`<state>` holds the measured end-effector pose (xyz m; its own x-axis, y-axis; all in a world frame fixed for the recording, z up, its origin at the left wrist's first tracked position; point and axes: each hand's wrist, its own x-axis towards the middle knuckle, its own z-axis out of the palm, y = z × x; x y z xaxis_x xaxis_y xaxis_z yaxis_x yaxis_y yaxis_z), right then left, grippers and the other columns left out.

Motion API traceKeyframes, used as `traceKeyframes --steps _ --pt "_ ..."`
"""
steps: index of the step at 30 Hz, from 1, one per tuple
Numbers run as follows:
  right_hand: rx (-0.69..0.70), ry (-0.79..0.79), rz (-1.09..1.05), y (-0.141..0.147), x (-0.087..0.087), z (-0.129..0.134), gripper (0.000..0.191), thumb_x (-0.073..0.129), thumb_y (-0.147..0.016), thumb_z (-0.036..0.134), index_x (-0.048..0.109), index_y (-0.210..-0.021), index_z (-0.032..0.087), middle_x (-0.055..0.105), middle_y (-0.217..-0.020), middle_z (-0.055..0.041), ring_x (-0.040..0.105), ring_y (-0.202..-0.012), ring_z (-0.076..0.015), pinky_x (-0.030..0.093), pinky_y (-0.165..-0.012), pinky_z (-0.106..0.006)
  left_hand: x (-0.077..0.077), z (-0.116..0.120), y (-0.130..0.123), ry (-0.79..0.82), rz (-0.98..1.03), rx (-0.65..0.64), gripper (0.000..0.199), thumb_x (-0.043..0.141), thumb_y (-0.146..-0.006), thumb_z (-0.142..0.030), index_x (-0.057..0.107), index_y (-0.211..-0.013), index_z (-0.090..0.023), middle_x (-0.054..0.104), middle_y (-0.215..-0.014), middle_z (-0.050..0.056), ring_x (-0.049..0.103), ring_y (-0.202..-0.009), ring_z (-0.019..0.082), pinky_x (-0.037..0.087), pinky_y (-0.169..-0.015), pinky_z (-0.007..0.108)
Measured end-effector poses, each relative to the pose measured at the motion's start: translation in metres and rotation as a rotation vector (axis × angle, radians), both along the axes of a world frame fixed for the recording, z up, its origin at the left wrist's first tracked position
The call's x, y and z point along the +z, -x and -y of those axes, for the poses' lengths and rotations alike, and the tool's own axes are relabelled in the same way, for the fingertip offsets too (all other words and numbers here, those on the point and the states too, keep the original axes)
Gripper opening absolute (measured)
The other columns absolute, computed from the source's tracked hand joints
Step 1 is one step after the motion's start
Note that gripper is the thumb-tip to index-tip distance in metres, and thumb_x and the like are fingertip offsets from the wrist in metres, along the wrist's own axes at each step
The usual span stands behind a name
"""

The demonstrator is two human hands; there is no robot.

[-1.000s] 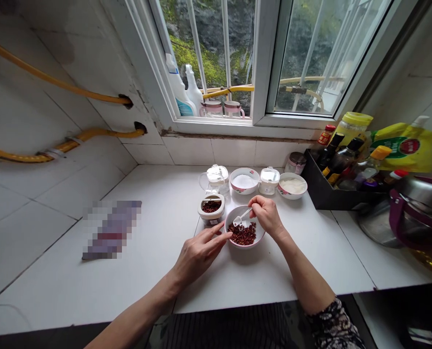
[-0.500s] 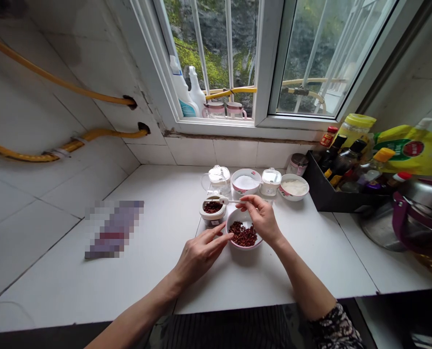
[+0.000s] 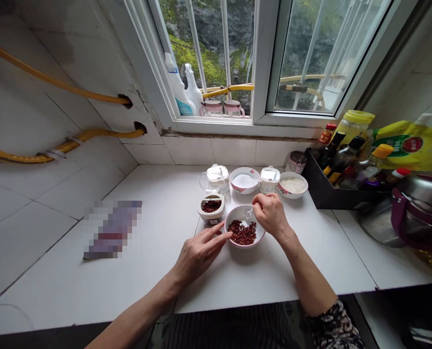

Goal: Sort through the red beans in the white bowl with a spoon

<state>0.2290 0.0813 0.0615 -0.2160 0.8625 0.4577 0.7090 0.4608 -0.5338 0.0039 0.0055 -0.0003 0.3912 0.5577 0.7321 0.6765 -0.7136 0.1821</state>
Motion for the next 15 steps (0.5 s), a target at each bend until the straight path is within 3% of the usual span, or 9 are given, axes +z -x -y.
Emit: traceKeyframes --steps 6,10,15 --pt "0.124 0.105 0.005 0.015 -0.013 0.001 0.019 0.046 -0.077 0.015 0.063 -0.071 0.023 0.067 -0.059 0.0024 0.058 -0.063 -0.0165 0.035 -0.1 -0.041 0.0 0.0 -0.001 -0.009 0.001 0.006 0.024 0.052 -0.097 -0.017 0.069 -0.113 -0.022 0.068 -0.122 0.013 0.07 -0.091 0.019 0.06 -0.071 0.027" --pt "0.11 0.147 -0.062 0.014 -0.008 0.002 0.019 0.046 -0.076 0.016 0.061 -0.068 0.024 0.067 -0.057 0.0015 0.062 -0.07 -0.0194 0.039 -0.097 -0.039 0.0 0.0 -0.001 0.003 -0.004 0.007 0.025 0.052 -0.097 -0.016 0.069 -0.115 -0.023 0.068 -0.123 0.012 0.07 -0.092 0.018 0.06 -0.072 0.027" --pt "0.072 0.157 -0.183 0.008 0.002 0.002 0.018 0.045 -0.075 0.017 0.06 -0.066 0.023 0.066 -0.053 0.0026 0.061 -0.06 -0.0174 0.046 -0.086 -0.033 0.0 0.0 0.0 0.001 -0.001 0.003 0.027 0.052 -0.097 -0.015 0.068 -0.116 -0.023 0.068 -0.123 0.012 0.07 -0.091 0.017 0.06 -0.072 0.027"
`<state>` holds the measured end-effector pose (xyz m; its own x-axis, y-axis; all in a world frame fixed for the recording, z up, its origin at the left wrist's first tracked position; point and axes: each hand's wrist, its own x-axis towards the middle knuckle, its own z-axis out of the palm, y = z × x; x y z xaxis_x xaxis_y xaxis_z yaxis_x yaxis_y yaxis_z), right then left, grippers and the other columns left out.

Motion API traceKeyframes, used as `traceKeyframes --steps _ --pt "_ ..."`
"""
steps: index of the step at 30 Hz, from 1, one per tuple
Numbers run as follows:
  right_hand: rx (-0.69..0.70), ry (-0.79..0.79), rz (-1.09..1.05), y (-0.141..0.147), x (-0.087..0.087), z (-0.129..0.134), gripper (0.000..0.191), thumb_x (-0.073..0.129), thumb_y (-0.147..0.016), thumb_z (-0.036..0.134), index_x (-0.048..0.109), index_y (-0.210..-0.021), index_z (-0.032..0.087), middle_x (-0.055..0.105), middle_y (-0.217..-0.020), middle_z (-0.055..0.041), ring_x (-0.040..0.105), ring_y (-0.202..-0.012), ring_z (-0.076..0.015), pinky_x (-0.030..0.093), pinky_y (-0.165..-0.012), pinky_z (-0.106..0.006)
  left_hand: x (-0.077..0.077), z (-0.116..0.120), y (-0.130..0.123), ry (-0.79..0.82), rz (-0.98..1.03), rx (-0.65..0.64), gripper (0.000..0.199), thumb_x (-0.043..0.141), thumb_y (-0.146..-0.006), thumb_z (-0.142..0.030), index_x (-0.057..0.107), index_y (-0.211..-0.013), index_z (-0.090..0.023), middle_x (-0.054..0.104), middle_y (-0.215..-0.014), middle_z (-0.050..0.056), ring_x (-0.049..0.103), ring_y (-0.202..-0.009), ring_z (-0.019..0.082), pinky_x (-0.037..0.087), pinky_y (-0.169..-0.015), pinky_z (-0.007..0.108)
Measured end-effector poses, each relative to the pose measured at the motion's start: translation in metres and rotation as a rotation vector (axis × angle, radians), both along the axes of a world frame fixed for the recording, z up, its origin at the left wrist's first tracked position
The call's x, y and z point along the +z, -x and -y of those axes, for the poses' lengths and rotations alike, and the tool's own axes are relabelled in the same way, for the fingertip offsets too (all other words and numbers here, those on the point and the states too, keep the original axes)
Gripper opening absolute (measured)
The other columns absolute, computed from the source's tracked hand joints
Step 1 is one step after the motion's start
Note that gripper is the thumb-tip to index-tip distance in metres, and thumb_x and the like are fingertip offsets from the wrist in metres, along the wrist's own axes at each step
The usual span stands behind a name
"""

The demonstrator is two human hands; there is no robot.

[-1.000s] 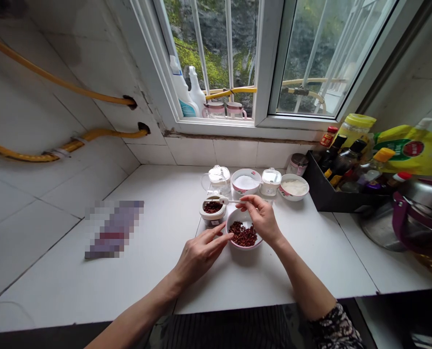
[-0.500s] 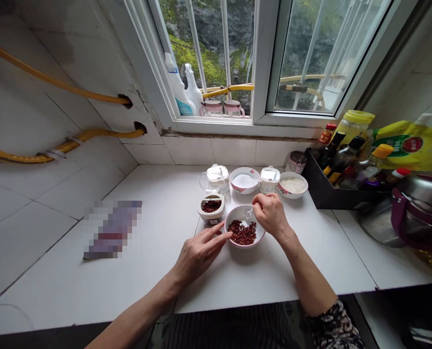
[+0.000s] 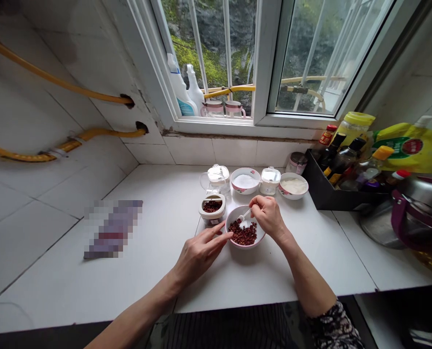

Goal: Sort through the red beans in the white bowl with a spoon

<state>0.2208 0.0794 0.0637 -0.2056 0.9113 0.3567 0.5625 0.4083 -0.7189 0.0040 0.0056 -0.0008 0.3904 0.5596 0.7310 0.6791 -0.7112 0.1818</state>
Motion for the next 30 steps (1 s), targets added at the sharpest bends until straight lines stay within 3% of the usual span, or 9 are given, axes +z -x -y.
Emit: traceKeyframes --steps 9,15,21,27,30 --pt "-0.012 -0.014 0.049 0.002 -0.005 -0.002 0.018 0.046 -0.072 0.018 0.06 -0.064 0.024 0.066 -0.051 0.0023 0.062 -0.065 -0.0193 0.042 -0.094 -0.037 0.0 0.0 0.0 0.006 -0.002 -0.001 0.024 0.052 -0.098 -0.017 0.069 -0.115 -0.022 0.068 -0.123 0.013 0.07 -0.092 0.018 0.06 -0.072 0.027" --pt "0.03 0.101 -0.048 0.003 -0.006 -0.003 0.017 0.045 -0.07 0.018 0.06 -0.064 0.023 0.064 -0.052 0.0022 0.06 -0.054 -0.0168 0.047 -0.07 -0.029 0.001 0.0 0.0 -0.006 -0.001 0.003 0.024 0.051 -0.098 -0.016 0.069 -0.113 -0.022 0.068 -0.122 0.012 0.07 -0.092 0.019 0.06 -0.071 0.027" --pt "0.069 0.06 0.002 0.007 -0.009 -0.001 0.017 0.045 -0.071 0.017 0.059 -0.063 0.022 0.065 -0.051 0.0026 0.06 -0.057 -0.0163 0.044 -0.089 -0.034 0.0 0.0 -0.001 0.002 0.002 0.0 0.025 0.051 -0.098 -0.016 0.068 -0.115 -0.021 0.068 -0.123 0.013 0.07 -0.091 0.019 0.059 -0.07 0.028" --pt "0.08 0.196 -0.133 0.005 -0.011 -0.002 0.016 0.045 -0.071 0.018 0.061 -0.068 0.021 0.064 -0.052 0.0018 0.059 -0.053 -0.0157 0.046 -0.06 -0.026 0.0 0.0 -0.001 0.0 0.001 -0.002 0.024 0.052 -0.098 -0.016 0.068 -0.114 -0.021 0.068 -0.123 0.013 0.07 -0.092 0.019 0.059 -0.07 0.028" --pt "0.115 0.124 -0.076 0.006 -0.011 -0.002 0.016 0.046 -0.071 0.016 0.06 -0.065 0.021 0.064 -0.051 0.0025 0.058 -0.054 -0.0151 0.048 -0.071 -0.028 0.001 0.0 0.0 -0.005 0.006 -0.002 0.025 0.051 -0.097 -0.015 0.069 -0.114 -0.021 0.068 -0.122 0.013 0.07 -0.093 0.019 0.059 -0.071 0.027"
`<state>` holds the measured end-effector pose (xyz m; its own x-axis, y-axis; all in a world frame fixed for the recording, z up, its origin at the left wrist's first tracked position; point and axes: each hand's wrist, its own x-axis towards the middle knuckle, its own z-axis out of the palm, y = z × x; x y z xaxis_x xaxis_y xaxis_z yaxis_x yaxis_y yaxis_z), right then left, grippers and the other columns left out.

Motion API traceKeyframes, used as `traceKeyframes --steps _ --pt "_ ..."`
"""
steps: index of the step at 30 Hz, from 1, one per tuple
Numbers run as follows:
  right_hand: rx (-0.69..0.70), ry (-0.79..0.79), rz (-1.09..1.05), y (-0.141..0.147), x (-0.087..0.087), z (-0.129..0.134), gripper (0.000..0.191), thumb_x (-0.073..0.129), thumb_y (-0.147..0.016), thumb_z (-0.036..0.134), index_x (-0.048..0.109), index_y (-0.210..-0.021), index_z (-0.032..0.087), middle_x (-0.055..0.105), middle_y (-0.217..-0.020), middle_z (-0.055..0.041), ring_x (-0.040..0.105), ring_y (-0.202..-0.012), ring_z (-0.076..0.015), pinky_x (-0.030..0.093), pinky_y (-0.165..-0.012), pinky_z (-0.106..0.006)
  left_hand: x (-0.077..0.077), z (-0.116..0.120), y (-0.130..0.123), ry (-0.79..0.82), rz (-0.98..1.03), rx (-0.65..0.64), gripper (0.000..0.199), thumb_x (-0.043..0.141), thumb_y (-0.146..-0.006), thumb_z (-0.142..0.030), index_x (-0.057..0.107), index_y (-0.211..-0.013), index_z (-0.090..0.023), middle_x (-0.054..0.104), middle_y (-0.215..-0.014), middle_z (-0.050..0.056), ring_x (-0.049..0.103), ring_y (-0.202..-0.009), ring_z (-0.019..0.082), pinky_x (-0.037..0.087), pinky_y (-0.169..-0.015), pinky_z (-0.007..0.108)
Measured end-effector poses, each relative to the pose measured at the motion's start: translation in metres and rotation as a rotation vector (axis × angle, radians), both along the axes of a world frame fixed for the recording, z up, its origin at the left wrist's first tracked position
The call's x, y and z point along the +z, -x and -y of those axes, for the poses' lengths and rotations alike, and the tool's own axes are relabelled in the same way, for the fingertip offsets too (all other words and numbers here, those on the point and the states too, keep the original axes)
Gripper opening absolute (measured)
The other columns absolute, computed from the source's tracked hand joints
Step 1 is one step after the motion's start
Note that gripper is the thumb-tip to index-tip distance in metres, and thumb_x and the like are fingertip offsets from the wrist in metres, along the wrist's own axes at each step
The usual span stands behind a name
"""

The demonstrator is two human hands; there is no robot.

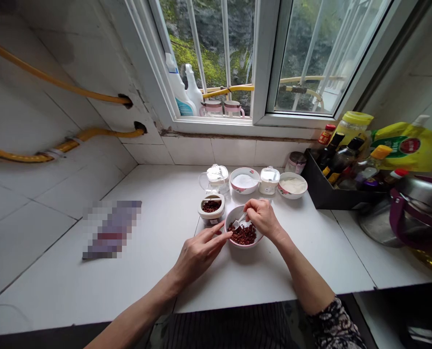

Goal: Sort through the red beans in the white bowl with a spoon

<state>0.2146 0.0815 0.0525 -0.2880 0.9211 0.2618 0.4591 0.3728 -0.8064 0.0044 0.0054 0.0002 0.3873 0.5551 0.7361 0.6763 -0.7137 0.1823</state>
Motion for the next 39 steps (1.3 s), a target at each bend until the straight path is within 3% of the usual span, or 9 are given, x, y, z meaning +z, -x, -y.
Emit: traceKeyframes --steps 3,8,16,23,27,31,35,39 --pt "0.023 -0.033 0.03 0.002 0.001 0.001 0.017 0.046 -0.071 0.015 0.06 -0.063 0.022 0.065 -0.05 0.0024 0.058 -0.056 -0.0156 0.048 -0.08 -0.031 0.001 0.0 0.0 -0.012 0.002 0.0 0.024 0.051 -0.098 -0.016 0.069 -0.113 -0.021 0.069 -0.121 0.013 0.07 -0.092 0.019 0.059 -0.07 0.027" --pt "-0.047 0.075 -0.079 -0.003 0.003 0.001 0.016 0.046 -0.07 0.019 0.062 -0.068 0.021 0.065 -0.053 0.0011 0.06 -0.053 -0.0155 0.048 -0.062 -0.027 0.0 0.0 0.0 -0.013 -0.005 0.003 0.023 0.051 -0.098 -0.018 0.069 -0.113 -0.021 0.069 -0.12 0.014 0.071 -0.092 0.02 0.06 -0.071 0.029" --pt "-0.104 0.149 -0.149 -0.005 0.006 0.0 0.016 0.048 -0.069 0.023 0.063 -0.068 0.019 0.064 -0.051 0.0006 0.06 -0.052 -0.0153 0.047 -0.057 -0.025 -0.002 -0.001 0.001 -0.015 -0.006 0.001 0.024 0.052 -0.098 -0.017 0.069 -0.114 -0.02 0.068 -0.121 0.014 0.07 -0.092 0.019 0.06 -0.071 0.028" --pt "-0.086 -0.046 -0.008 -0.005 0.007 0.0 0.016 0.047 -0.069 0.019 0.061 -0.063 0.022 0.064 -0.05 0.0018 0.06 -0.057 -0.0158 0.049 -0.077 -0.031 0.0 -0.001 0.0 -0.018 -0.005 0.001 0.024 0.051 -0.098 -0.017 0.069 -0.113 -0.02 0.068 -0.121 0.013 0.07 -0.089 0.018 0.059 -0.068 0.027" --pt "-0.096 0.141 -0.152 -0.004 0.004 -0.001 0.015 0.048 -0.068 0.023 0.063 -0.066 0.02 0.064 -0.05 0.0009 0.058 -0.051 -0.0155 0.047 -0.059 -0.027 0.0 0.0 0.0 -0.017 -0.003 0.007 0.024 0.051 -0.098 -0.016 0.069 -0.113 -0.021 0.068 -0.121 0.013 0.07 -0.09 0.018 0.059 -0.069 0.027" --pt "-0.104 0.264 -0.323 -0.005 0.003 -0.004 0.013 0.052 -0.065 0.025 0.064 -0.066 0.019 0.064 -0.049 0.0001 0.056 -0.05 -0.0145 0.046 -0.056 -0.027 -0.001 0.0 0.0 -0.011 -0.012 0.006 0.024 0.052 -0.097 -0.016 0.069 -0.113 -0.021 0.068 -0.122 0.013 0.07 -0.092 0.018 0.059 -0.071 0.027" --pt "-0.079 0.301 -0.455 -0.006 0.006 -0.006 0.012 0.059 -0.067 0.028 0.065 -0.069 0.018 0.065 -0.052 -0.0001 0.056 -0.052 -0.014 0.047 -0.059 -0.028 -0.001 0.0 0.0 -0.011 -0.014 0.009 0.025 0.051 -0.097 -0.016 0.069 -0.114 -0.022 0.068 -0.122 0.012 0.07 -0.093 0.018 0.059 -0.072 0.027" --pt "-0.046 0.218 -0.525 0.003 0.01 0.0 0.019 0.064 -0.076 0.036 0.065 -0.082 0.019 0.07 -0.063 -0.002 0.062 -0.061 -0.0161 0.05 -0.067 -0.031 -0.001 -0.001 0.0 -0.003 -0.022 0.011 0.025 0.05 -0.098 -0.016 0.069 -0.113 -0.021 0.068 -0.123 0.013 0.07 -0.092 0.018 0.059 -0.072 0.027"
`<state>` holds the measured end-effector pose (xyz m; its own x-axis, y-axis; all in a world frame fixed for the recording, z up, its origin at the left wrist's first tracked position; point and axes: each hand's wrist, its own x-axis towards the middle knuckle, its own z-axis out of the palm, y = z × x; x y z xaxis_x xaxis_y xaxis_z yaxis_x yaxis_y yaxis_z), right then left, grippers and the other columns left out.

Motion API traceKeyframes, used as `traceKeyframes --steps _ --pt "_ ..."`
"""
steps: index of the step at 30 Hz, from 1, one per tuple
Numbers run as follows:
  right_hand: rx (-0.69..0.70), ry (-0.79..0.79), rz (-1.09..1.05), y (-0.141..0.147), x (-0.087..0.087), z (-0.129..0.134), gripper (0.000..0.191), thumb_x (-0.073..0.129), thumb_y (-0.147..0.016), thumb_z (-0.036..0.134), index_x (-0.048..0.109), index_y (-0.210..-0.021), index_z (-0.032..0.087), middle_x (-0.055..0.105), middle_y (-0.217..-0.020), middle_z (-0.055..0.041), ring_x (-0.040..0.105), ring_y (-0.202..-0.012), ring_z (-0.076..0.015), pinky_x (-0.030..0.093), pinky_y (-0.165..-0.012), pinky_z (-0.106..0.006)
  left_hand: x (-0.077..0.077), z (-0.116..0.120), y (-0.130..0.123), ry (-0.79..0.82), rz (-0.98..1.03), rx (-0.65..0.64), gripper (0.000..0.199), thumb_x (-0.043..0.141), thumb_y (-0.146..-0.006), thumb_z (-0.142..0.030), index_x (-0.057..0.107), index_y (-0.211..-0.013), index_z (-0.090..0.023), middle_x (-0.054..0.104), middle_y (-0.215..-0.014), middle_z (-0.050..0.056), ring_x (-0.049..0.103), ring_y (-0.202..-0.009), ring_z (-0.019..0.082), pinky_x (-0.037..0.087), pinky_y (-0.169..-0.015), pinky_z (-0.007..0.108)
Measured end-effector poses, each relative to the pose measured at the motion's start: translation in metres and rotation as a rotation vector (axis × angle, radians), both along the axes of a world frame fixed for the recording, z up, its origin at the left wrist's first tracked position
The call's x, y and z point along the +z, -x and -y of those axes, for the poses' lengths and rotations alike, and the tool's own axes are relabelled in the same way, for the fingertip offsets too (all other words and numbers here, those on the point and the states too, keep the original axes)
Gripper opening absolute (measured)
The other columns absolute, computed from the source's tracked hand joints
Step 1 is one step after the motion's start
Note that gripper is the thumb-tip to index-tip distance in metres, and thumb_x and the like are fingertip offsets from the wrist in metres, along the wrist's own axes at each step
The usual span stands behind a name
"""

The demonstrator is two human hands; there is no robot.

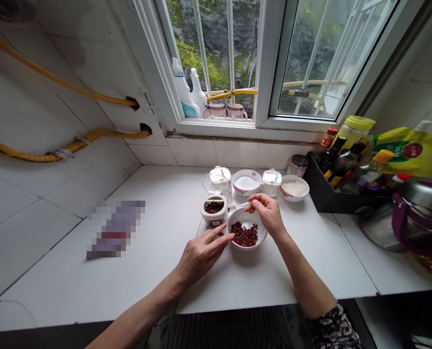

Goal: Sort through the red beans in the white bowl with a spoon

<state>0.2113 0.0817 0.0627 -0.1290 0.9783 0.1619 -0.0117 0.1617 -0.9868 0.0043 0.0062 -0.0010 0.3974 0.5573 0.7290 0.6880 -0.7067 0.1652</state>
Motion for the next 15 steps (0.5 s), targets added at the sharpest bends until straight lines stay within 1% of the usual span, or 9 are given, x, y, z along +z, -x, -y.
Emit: traceKeyframes --steps 3,5,7,9,11,13,15 --pt "-0.021 -0.143 0.055 0.015 0.0 0.009 0.02 0.059 -0.086 0.038 0.064 -0.093 0.02 0.075 -0.078 -0.0053 0.068 -0.074 -0.0191 0.052 -0.075 -0.034 -0.001 0.0 0.0 -0.002 0.005 -0.001 0.025 0.051 -0.097 -0.016 0.069 -0.113 -0.021 0.068 -0.122 0.013 0.07 -0.091 0.018 0.059 -0.07 0.027" --pt "-0.026 -0.305 0.202 0.024 -0.002 0.015 0.017 0.054 -0.091 0.033 0.064 -0.096 0.021 0.076 -0.086 -0.0065 0.07 -0.082 -0.0202 0.05 -0.083 -0.037 -0.001 0.0 0.001 -0.002 -0.003 0.004 0.026 0.05 -0.097 -0.016 0.069 -0.114 -0.022 0.068 -0.122 0.013 0.07 -0.091 0.018 0.059 -0.07 0.027" --pt "-0.001 -0.502 0.396 0.03 -0.002 0.019 0.017 0.049 -0.094 0.026 0.065 -0.096 0.022 0.077 -0.088 -0.006 0.069 -0.081 -0.0199 0.046 -0.094 -0.041 -0.001 0.0 0.001 0.001 -0.016 0.009 0.027 0.049 -0.097 -0.015 0.069 -0.115 -0.022 0.068 -0.122 0.013 0.07 -0.09 0.018 0.059 -0.07 0.027" --pt "0.025 -0.652 0.529 0.03 -0.002 0.021 0.02 0.045 -0.094 0.021 0.065 -0.094 0.023 0.077 -0.086 -0.0046 0.068 -0.076 -0.019 0.041 -0.1 -0.044 -0.001 0.0 0.001 0.003 -0.021 0.009 0.028 0.048 -0.097 -0.015 0.069 -0.115 -0.022 0.068 -0.121 0.014 0.07 -0.089 0.018 0.059 -0.07 0.027" --pt "-0.006 -0.703 0.554 0.024 0.001 0.02 0.021 0.045 -0.094 0.019 0.065 -0.094 0.023 0.077 -0.085 -0.004 0.068 -0.075 -0.0193 0.04 -0.1 -0.044 0.0 0.0 0.001 -0.001 -0.016 0.009 0.027 0.048 -0.098 -0.015 0.069 -0.114 -0.021 0.069 -0.12 0.014 0.07 -0.089 0.018 0.059 -0.069 0.027" --pt "-0.095 -0.673 0.543 0.014 0.004 0.018 0.019 0.046 -0.093 0.02 0.065 -0.093 0.023 0.076 -0.081 -0.0037 0.067 -0.077 -0.0205 0.042 -0.097 -0.042 0.0 0.0 0.0 -0.009 -0.002 0.004 0.026 0.049 -0.098 -0.016 0.069 -0.113 -0.021 0.068 -0.121 0.014 0.07 -0.089 0.018 0.059 -0.069 0.027" --pt "-0.185 -0.614 0.577 0.001 0.007 0.013 0.017 0.048 -0.089 0.02 0.064 -0.086 0.023 0.073 -0.072 -0.0026 0.065 -0.077 -0.0217 0.045 -0.091 -0.039 0.0 0.0 0.0 -0.01 0.011 -0.003 0.025 0.05 -0.098 -0.015 0.069 -0.113 -0.021 0.068 -0.122 0.013 0.07 -0.089 0.018 0.059 -0.069 0.027"
